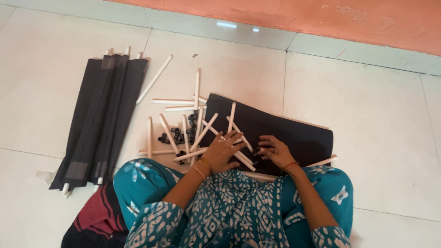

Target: The person sits on the floor and assembles a small furniture frame by connecting white plastic rods with black corner joints. They sort the parts, insert rods into joints, and organize the assembled sections on the floor.

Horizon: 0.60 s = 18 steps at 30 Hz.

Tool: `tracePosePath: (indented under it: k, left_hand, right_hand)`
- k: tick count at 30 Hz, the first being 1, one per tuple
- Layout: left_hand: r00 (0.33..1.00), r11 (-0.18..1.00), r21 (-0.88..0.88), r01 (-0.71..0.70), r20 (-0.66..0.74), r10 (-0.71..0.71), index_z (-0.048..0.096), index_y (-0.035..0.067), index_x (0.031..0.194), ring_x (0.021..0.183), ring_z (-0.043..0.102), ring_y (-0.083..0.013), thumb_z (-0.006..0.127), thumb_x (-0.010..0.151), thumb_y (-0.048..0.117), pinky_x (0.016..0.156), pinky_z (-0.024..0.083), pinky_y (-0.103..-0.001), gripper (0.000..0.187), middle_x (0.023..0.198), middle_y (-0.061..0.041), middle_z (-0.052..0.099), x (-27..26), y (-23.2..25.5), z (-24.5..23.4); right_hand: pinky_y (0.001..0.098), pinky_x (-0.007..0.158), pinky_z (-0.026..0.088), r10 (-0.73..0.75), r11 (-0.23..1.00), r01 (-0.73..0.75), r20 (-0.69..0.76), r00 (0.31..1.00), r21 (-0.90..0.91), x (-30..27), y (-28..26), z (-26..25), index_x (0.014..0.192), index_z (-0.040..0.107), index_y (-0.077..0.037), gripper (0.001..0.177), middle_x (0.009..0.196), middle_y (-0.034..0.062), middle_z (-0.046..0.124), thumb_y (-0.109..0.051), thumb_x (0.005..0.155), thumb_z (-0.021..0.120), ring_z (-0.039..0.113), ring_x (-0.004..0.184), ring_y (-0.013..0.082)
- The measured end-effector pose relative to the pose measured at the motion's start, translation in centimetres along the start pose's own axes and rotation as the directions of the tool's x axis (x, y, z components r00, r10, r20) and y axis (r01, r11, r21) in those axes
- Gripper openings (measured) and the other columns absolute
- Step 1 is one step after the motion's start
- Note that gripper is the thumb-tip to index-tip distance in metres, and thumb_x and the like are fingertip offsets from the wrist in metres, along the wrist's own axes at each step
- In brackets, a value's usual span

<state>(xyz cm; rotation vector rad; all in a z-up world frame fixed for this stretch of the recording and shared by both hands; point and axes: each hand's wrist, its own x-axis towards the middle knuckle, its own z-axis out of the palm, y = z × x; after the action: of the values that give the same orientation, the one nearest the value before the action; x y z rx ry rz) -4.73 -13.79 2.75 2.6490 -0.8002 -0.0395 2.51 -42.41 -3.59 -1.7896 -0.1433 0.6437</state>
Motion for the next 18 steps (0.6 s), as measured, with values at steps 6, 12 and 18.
tracePosePath:
  k: [6, 12, 18]
  left_hand:
    - [0.944, 0.989, 0.126, 0.075, 0.312, -0.111, 0.047, 0.021, 0.148, 0.154, 0.017, -0.0322, 0.081, 0.076, 0.053, 0.123, 0.01, -0.063, 0.086, 0.161, -0.013, 0.03, 0.0, 0.0, 0.8]
    - [0.945, 0.958, 0.233, 0.167, 0.239, -0.223, 0.057, 0.017, 0.139, 0.153, 0.021, -0.0363, 0.083, 0.081, 0.039, 0.122, 0.013, -0.067, 0.067, 0.149, -0.015, 0.046, 0.0, -2.1, 2.9]
    - [0.961, 0.917, 0.293, 0.271, -0.03, -0.274, 0.064, 0.016, 0.125, 0.144, 0.037, -0.0398, 0.079, 0.083, 0.027, 0.118, 0.025, -0.066, 0.046, 0.131, -0.013, 0.058, -0.3, -3.5, 5.6]
  right_hand:
    - [0.0432, 0.101, 0.058, -0.275, 0.707, -0.079, -0.375, 0.885, -0.703, 0.8, 0.6, -1.5, 0.142, 0.06, -0.018, 0.05, 0.13, 0.0124, 0.067, -0.013, 0.094, 0.072, 0.07, 0.117, 0.0304]
    - [0.0677, 0.105, 0.028, -0.388, 0.359, -0.164, -0.307, 0.869, -0.919, 4.1, 2.8, -5.5, 0.151, 0.04, -0.011, 0.084, 0.149, 0.0163, 0.044, -0.03, 0.079, 0.079, 0.036, 0.139, 0.0392]
    - [0.0623, 0.124, 0.029, -0.095, 0.303, -0.347, -0.391, 0.916, -0.888, 4.1, 3.9, -5.0, 0.157, 0.045, -0.027, 0.066, 0.149, 0.0125, 0.051, -0.041, 0.097, 0.07, 0.043, 0.144, 0.0346]
